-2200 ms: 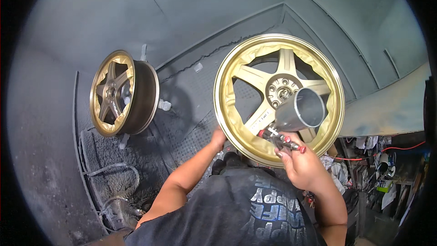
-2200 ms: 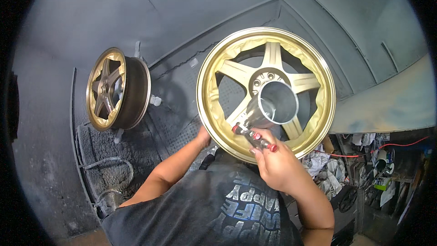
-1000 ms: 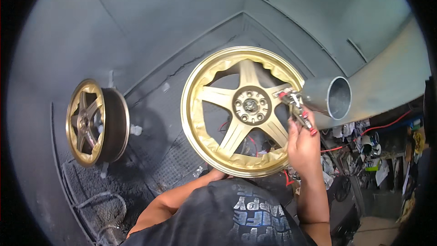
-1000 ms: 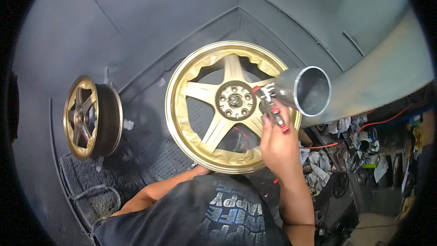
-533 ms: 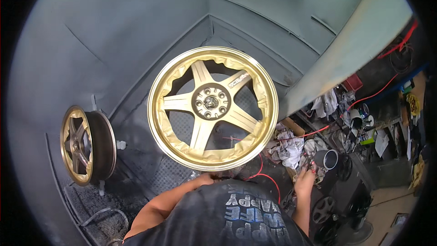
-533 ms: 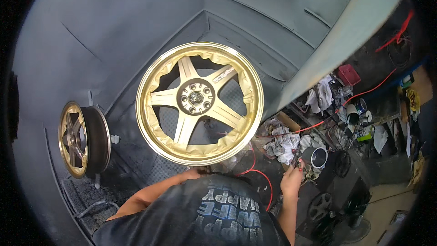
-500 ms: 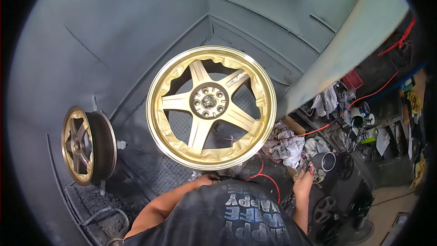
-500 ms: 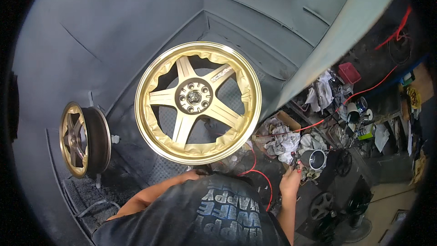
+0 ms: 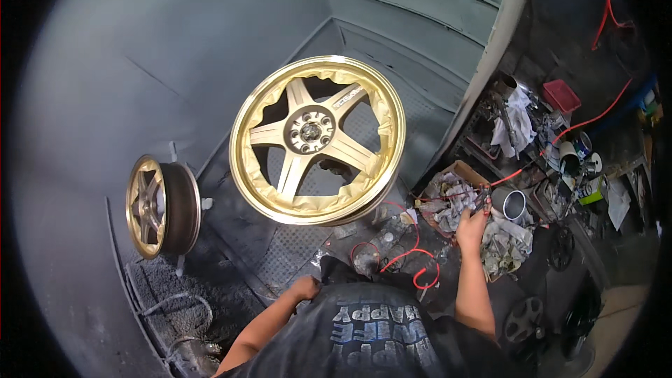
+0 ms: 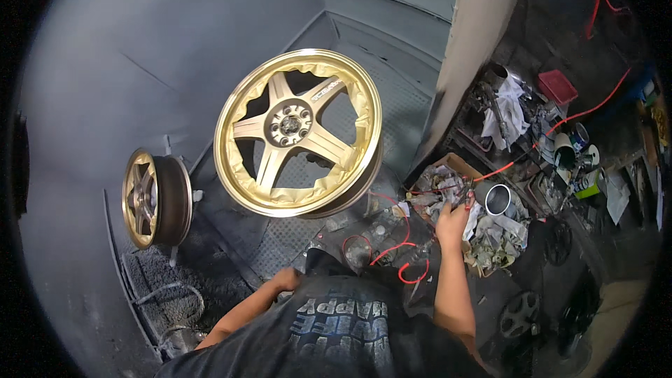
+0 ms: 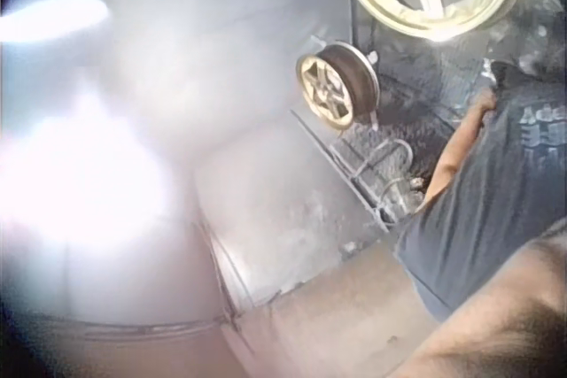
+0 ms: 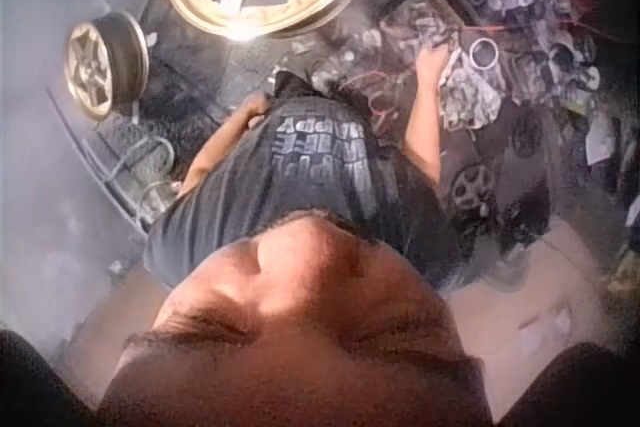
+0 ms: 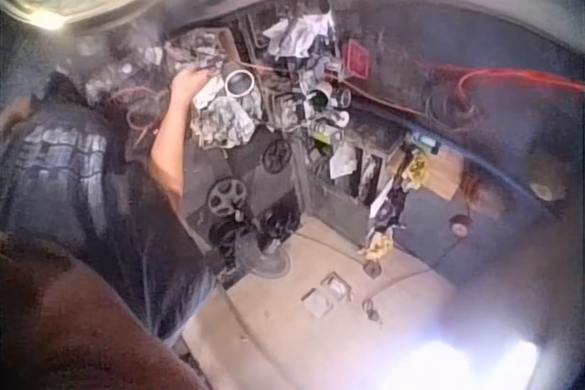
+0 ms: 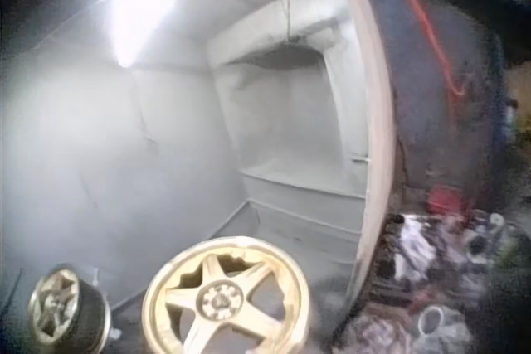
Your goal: The person prepares a spray gun and applies paint to the centers of two gold rims in a paint booth.
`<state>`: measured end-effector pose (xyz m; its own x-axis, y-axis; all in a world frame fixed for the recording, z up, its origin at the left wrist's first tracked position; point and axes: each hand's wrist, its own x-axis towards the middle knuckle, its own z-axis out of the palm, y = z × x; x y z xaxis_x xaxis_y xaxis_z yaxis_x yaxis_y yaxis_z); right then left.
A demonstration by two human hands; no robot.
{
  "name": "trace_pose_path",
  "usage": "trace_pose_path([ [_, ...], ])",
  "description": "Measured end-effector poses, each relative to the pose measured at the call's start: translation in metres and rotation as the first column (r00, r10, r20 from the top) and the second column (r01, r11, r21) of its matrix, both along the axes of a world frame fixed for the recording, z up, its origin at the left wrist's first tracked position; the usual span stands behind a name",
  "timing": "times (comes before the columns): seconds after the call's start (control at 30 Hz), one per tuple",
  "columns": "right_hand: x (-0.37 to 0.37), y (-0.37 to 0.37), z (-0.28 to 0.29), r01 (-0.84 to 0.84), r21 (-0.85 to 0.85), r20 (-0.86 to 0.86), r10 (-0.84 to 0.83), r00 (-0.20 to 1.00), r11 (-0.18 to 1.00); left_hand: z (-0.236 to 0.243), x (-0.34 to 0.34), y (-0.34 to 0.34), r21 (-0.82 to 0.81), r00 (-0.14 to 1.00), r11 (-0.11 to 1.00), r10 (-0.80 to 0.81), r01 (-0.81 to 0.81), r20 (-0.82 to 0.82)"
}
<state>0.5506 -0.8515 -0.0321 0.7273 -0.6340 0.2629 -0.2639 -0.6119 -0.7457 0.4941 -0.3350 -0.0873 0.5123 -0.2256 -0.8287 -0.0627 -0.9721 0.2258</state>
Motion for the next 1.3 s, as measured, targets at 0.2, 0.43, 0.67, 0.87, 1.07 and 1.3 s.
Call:
trace_pose_path([
  [0.2,0.029,0.026,0.007,-0.082,0.32,0.137,0.04,0.99,0.944,0.073,0.006,-0.094,-0.517,0.913,0.836,0.338,-0.182,0.226],
  [0.43,-0.019,0.106,-0.03,-0.103,0.819,0.07,0.081,0.994,0.564,0.047,-0.05,-0.117,-0.706,0.91,0.706,0.254,0.058,0.329],
  [0.67,-0.1,0.163,-0.037,0.033,0.932,-0.055,0.052,0.997,0.36,0.021,-0.163,-0.091,-0.8,0.909,0.524,0.412,-0.292,-0.062],
  [0.87,-0.154,0.174,-0.049,0.139,0.964,-0.18,0.172,0.969,0.226,0.024,-0.225,-0.087,-0.761,0.81,0.427,0.547,-0.488,-0.213],
  [1.07,-0.171,0.191,-0.037,0.202,0.887,-0.285,0.148,0.947,0.416,0.013,-0.248,-0.089,-0.679,0.769,0.69,0.568,-0.25,0.293],
  [1.3,-0.155,0.116,-0.092,0.187,0.686,-0.165,-0.1,0.981,0.703,0.017,-0.252,-0.12,-0.526,0.784,0.778,0.546,-0.344,0.295],
])
